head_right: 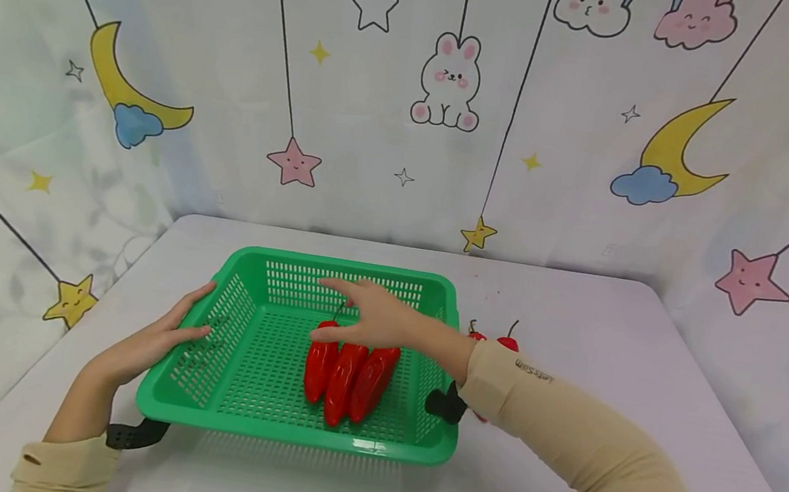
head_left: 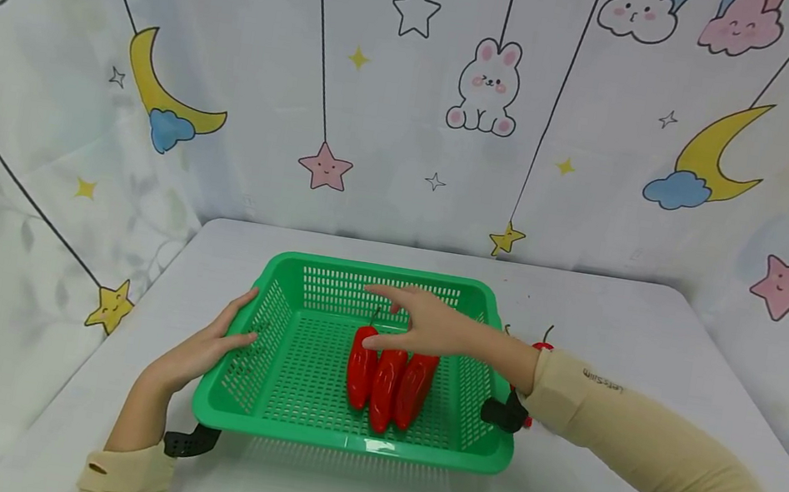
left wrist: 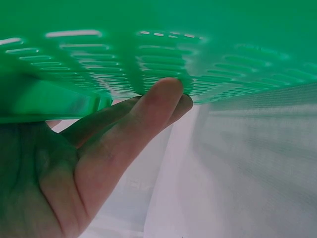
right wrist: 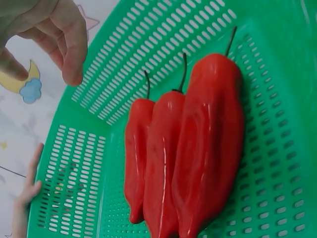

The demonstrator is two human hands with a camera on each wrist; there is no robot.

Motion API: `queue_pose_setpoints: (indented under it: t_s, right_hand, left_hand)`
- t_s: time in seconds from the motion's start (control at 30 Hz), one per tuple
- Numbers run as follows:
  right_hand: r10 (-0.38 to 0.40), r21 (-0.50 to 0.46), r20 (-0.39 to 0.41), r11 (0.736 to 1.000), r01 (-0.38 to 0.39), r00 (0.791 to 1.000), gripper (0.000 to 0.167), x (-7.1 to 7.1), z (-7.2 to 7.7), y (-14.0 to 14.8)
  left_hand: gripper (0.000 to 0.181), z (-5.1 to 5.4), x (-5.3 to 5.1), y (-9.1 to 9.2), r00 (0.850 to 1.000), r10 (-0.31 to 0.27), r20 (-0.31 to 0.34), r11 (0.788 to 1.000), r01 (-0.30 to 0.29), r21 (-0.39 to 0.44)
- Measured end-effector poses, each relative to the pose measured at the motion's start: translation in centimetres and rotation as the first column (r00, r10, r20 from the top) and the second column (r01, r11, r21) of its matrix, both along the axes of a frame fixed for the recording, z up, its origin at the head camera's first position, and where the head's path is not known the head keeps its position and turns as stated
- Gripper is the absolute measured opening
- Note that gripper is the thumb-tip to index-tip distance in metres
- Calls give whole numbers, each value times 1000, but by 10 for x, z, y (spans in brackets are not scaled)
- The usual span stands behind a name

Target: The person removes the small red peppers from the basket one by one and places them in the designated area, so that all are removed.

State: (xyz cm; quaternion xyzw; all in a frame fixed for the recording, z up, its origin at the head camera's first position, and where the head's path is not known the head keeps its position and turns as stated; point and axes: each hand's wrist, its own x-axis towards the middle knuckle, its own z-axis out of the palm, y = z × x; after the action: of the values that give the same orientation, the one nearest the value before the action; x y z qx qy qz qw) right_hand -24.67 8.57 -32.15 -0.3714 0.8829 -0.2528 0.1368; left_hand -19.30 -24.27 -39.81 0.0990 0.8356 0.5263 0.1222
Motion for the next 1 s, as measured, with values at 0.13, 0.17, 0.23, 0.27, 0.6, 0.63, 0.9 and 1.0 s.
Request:
queue_pose_setpoints:
  t_s: [0.13, 0.17, 0.23, 0.27, 0.6, 0.63, 0.9, 1.0]
  right_hand:
    - [-7, 26, -11, 1000, 7, 1000, 73, -1, -6, -5]
    - [-12, 32, -11, 999, 12, 1000, 73, -1, -7, -6]
    - [-23, 39, -9, 999, 23, 1000, 73, -2, -9, -7]
    - [-28, 39, -9, 999, 29, 1000, 73, -2, -11, -8]
    - [-55, 81, 29, 995, 52, 998, 74, -5, -25, -17]
    - [-60, 90, 37, 994, 56, 998, 75, -5, -26, -18]
    - [-62, 153, 50, 987, 53, 997, 77, -5, -39, -26]
    - [-71, 184, 63, 981, 58, 996, 79, -5, -44, -29]
  left_hand:
    - [68, -1, 0, 0, 1000, 0, 2, 1000, 0, 3]
    - [69, -1, 0, 0, 1000, 0, 3, 1000, 0, 3]
    - [69, -1, 0, 0, 1000, -1, 4, 1000, 1, 2]
    - [69, -1, 1, 0, 1000, -1, 4, 1000, 1, 1]
    - [68, 0, 0, 0, 1000, -3, 7, 1000, 3, 0]
    - [68, 0, 0, 0, 1000, -3, 9, 1000, 3, 1]
    - [68, 0, -1, 1, 1000, -1, 8, 1000, 1, -3]
    - [68, 0, -1, 1, 1000, -3, 7, 1000, 3, -4]
